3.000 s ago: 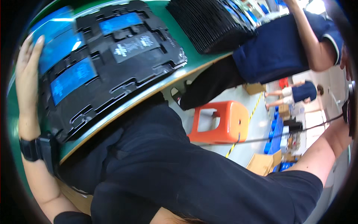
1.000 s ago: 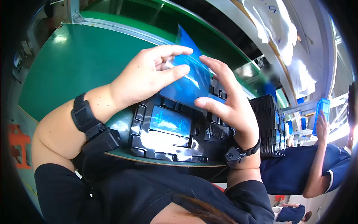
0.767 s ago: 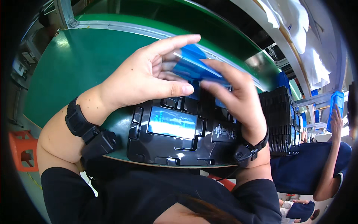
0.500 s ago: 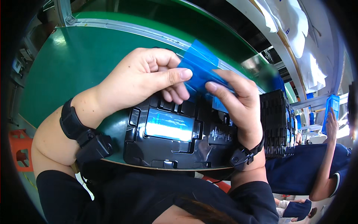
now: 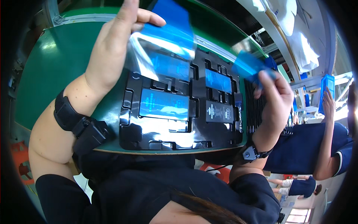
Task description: Placing blue protective films over lithium-ion batteries in a plastic shipping tray.
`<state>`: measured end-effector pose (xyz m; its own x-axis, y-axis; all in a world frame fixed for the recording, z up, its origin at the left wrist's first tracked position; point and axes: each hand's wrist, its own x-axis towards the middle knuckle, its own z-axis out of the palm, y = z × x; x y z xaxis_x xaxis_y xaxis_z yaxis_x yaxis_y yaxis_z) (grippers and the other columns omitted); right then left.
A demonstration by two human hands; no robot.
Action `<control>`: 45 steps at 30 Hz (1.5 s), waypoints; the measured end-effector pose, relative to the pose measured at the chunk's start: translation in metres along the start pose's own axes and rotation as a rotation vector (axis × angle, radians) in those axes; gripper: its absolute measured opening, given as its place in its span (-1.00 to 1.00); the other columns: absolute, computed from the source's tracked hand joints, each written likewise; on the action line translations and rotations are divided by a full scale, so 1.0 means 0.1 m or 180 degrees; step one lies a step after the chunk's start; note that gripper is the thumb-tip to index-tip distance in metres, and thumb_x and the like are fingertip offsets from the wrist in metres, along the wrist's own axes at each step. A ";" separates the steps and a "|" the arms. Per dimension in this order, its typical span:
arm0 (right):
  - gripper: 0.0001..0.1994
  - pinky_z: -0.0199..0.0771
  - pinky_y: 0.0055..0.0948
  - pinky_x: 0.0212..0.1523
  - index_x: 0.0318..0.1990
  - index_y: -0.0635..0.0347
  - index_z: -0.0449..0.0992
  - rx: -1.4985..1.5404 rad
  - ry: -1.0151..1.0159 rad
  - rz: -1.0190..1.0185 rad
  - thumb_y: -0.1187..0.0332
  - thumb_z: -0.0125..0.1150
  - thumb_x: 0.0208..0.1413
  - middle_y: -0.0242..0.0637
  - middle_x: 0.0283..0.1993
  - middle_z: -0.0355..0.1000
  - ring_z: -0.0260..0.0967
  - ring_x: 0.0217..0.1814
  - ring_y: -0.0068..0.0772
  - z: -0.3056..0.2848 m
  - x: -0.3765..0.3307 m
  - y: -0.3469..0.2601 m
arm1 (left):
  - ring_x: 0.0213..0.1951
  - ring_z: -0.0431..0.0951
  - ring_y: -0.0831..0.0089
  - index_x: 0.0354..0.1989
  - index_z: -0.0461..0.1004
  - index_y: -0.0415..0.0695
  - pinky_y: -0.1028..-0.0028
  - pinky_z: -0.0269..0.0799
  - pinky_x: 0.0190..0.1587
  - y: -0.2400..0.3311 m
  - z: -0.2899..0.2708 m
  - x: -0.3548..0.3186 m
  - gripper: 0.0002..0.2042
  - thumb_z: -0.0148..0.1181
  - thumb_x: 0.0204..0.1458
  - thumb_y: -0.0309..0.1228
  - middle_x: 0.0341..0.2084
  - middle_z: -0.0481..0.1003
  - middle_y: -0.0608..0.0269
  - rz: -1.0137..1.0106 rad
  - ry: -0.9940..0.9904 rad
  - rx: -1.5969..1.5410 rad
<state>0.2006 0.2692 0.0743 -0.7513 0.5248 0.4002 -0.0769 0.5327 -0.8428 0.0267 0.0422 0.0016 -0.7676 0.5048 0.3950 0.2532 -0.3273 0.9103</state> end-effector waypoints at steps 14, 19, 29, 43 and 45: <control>-0.90 0.04 -0.79 -0.55 -0.46 0.30 0.47 0.0035 -0.0220 0.1034 0.47 0.25 -0.01 -0.55 -0.59 0.32 0.13 -0.57 -0.84 0.06 -0.63 0.30 | -0.25 0.46 0.52 -0.13 0.39 -0.25 0.50 0.33 -0.10 -0.11 0.04 0.03 -0.51 -0.35 0.24 -0.06 -0.31 0.48 0.17 -0.0171 -0.0279 -0.0029; -0.89 0.02 -0.78 -0.56 -0.49 0.30 0.46 -0.0084 -0.0376 0.1048 0.48 0.25 -0.02 -0.55 -0.59 0.31 0.12 -0.57 -0.85 0.03 -0.63 0.28 | -0.26 0.46 0.53 -0.14 0.40 -0.24 0.51 0.33 -0.11 -0.12 0.05 0.02 -0.53 -0.32 0.24 -0.07 -0.30 0.48 0.18 -0.0176 -0.0246 -0.0097; -0.89 0.04 -0.76 -0.55 -0.49 0.29 0.45 -0.0057 -0.0608 0.1146 0.47 0.25 -0.03 -0.54 -0.59 0.31 0.12 -0.57 -0.83 0.01 -0.59 0.29 | -0.28 0.46 0.53 -0.14 0.41 -0.22 0.50 0.34 -0.12 -0.10 0.00 0.00 -0.53 -0.31 0.23 -0.07 -0.29 0.47 0.20 -0.0132 -0.0261 0.0121; -0.88 0.05 -0.76 -0.54 -0.49 0.28 0.46 0.0053 -0.0512 0.1167 0.47 0.26 -0.03 -0.53 -0.59 0.32 0.14 -0.57 -0.82 0.01 -0.59 0.29 | -0.29 0.47 0.51 -0.13 0.41 -0.22 0.51 0.34 -0.13 -0.09 0.02 0.00 -0.53 -0.32 0.24 -0.07 -0.31 0.48 0.18 -0.0071 -0.0300 0.0137; -0.88 0.05 -0.76 -0.54 -0.49 0.28 0.46 0.0046 -0.0508 0.1194 0.46 0.26 -0.03 -0.53 -0.59 0.32 0.13 -0.57 -0.82 0.01 -0.59 0.28 | -0.29 0.47 0.51 -0.13 0.41 -0.22 0.51 0.34 -0.13 -0.09 0.02 0.00 -0.53 -0.32 0.24 -0.07 -0.31 0.48 0.18 -0.0078 -0.0281 0.0142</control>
<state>0.2420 0.2522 0.0270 -0.8212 0.5707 0.0043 0.2134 0.3139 -0.9252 0.0257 0.0473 -0.0063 -0.7195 0.5813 0.3801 0.2625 -0.2792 0.9237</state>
